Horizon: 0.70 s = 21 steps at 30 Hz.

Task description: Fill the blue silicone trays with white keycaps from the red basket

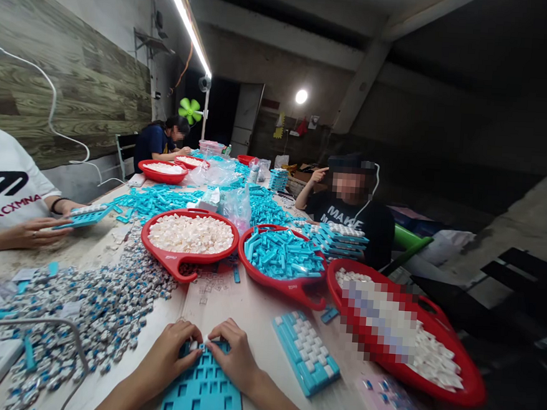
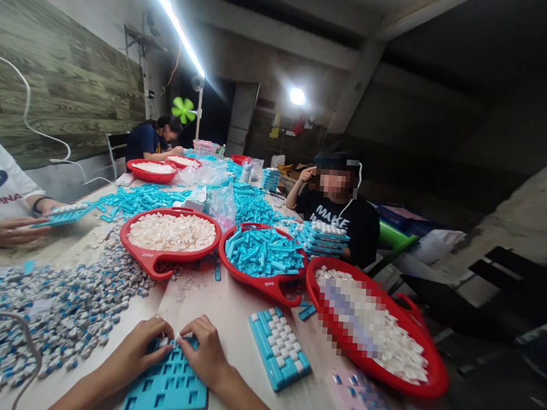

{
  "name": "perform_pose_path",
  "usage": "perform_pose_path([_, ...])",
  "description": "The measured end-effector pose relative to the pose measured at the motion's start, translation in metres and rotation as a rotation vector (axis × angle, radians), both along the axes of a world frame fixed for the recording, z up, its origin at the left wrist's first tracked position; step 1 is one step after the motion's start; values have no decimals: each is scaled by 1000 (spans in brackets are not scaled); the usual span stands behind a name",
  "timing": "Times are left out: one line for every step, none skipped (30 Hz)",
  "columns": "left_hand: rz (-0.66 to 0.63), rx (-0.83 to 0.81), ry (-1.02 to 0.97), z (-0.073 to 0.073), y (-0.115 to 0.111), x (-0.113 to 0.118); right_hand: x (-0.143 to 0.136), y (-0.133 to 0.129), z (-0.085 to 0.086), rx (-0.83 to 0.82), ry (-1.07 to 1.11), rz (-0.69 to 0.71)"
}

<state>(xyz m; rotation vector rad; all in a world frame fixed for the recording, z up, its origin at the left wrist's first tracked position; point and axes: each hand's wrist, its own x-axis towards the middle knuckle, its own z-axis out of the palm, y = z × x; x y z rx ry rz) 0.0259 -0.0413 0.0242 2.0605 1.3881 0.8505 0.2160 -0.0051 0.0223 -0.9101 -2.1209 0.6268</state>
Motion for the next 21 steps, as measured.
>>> perform_pose_path([-1, 1, -2, 0, 0, 0, 0, 0, 0, 0, -1, 0])
perform_pose_path([-2, 3, -4, 0, 1, 0, 0, 0, 0, -1, -2, 3])
perform_pose_path([-2, 4, -6, 0, 1, 0, 0, 0, 0, -2, -2, 6])
perform_pose_path([-1, 6, -8, 0, 1, 0, 0, 0, 0, -4, -3, 9])
perform_pose_path([1, 8, -9, 1, 1, 0, 0, 1, 0, -7, -4, 8])
perform_pose_path([3, 10, -8, 2, 1, 0, 0, 1, 0, -9, -6, 4])
perform_pose_path([7, 13, -8, 3, 1, 0, 0, 2, 0, -11, -7, 0])
perform_pose_path([11, 17, -8, 4, 1, 0, 0, 2, 1, -13, -8, -2])
perform_pose_path([14, 20, -8, 5, 1, 1, 0, 3, 1, -15, -8, -2])
perform_pose_path([18, 22, -7, 6, 1, 1, 0, 3, 1, -15, -6, 1])
perform_pose_path([20, 20, -5, 6, 2, 1, 0, 4, 2, -15, -4, 6])
perform_pose_path([20, 17, -3, 7, 2, 1, 0, 4, 2, -14, -1, 11])
perform_pose_path([20, 14, -1, 7, 2, 1, 0, 5, 3, -14, 2, 14])
perform_pose_path([19, 12, 1, 8, 2, 1, 0, 5, 3, -15, 4, 16])
perform_pose_path([19, 13, 1, 8, 2, 1, 0, 5, 4, -17, 6, 19])
perform_pose_path([19, 17, 0, 7, 2, 1, 0, 5, 4, -19, 6, 21])
perform_pose_path([20, 22, 0, 7, 2, 1, 0, 5, 4, -22, 4, 23])
perform_pose_path([21, 26, -1, 7, 2, 1, 0, 5, 5, -25, 0, 25])
perform_pose_path([22, 29, -2, 7, 1, 1, 0, 5, 5, -26, -4, 25])
perform_pose_path([22, 30, -2, 7, 1, 1, 0, 5, 5, -27, -9, 24])
perform_pose_path([21, 31, -3, 7, 1, 1, 0, 4, 6, -26, -12, 23])
